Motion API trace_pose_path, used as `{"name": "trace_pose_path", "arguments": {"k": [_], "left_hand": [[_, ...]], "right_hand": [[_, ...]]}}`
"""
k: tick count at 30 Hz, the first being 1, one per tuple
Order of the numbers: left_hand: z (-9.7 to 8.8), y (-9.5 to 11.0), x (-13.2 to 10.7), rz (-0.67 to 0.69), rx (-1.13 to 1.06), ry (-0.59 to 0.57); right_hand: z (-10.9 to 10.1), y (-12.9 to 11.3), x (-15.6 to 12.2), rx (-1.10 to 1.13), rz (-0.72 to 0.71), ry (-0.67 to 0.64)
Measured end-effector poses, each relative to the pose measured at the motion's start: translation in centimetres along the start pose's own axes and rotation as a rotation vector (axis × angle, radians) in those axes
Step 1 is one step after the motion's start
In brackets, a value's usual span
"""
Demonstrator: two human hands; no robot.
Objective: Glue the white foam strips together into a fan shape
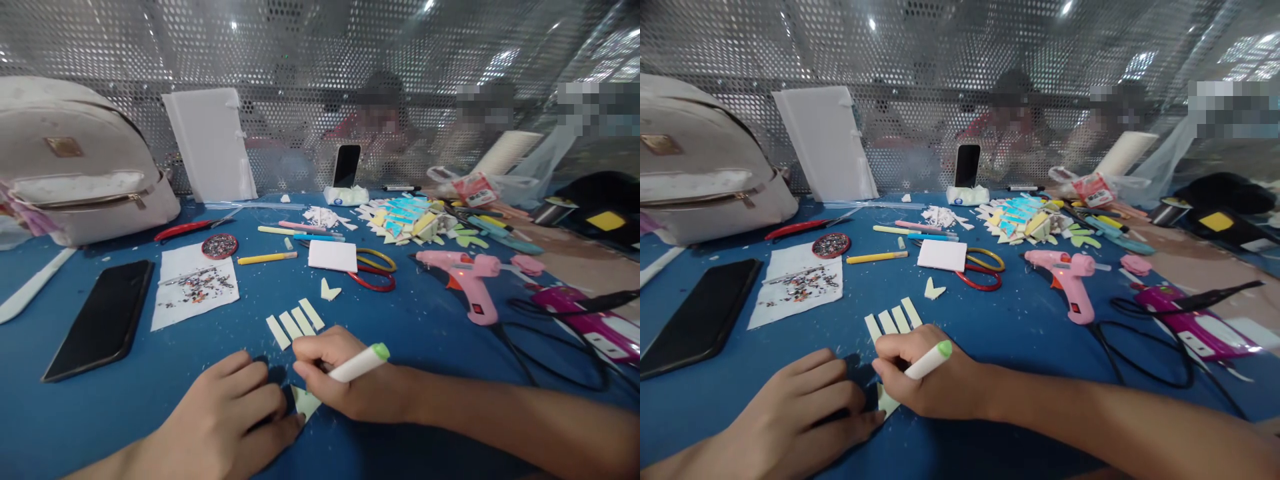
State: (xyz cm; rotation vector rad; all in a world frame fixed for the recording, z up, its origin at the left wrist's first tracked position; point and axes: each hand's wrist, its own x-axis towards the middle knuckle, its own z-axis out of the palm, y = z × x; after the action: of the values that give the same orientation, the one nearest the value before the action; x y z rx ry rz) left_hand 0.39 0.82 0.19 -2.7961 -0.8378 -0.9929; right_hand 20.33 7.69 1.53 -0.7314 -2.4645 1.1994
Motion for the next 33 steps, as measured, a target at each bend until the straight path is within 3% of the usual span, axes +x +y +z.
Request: {"name": "trace_pose_path", "arguments": {"k": [7,20,24,28,33], "left_hand": [[0.07,0.04,0.02,-0.004,-0.014,0.017],[-0.07,0.00,-0.06,0.013,0.005,0.002],[-0.16,-0.07,0.09,0.008,0.000,0.006],[-0.33,0.00,0.26,0.010,-0.012,0.010],[-0.13,-0.02,0.01,0.001,-0.011,0.004]], "right_hand": [[0.35,0.19,-0.20,-0.104,-0.021,-0.006],[0.02,0.13,0.12,-0.038,0.046,-0.055],[0.12,0.22,0.10,-0.082,-0.009,-0.077],[0.13,0.21,0.14,-0.031,0.045,-0.045],[0.11,0.12,0.22,-0.054,0.014,-0.062]]}}
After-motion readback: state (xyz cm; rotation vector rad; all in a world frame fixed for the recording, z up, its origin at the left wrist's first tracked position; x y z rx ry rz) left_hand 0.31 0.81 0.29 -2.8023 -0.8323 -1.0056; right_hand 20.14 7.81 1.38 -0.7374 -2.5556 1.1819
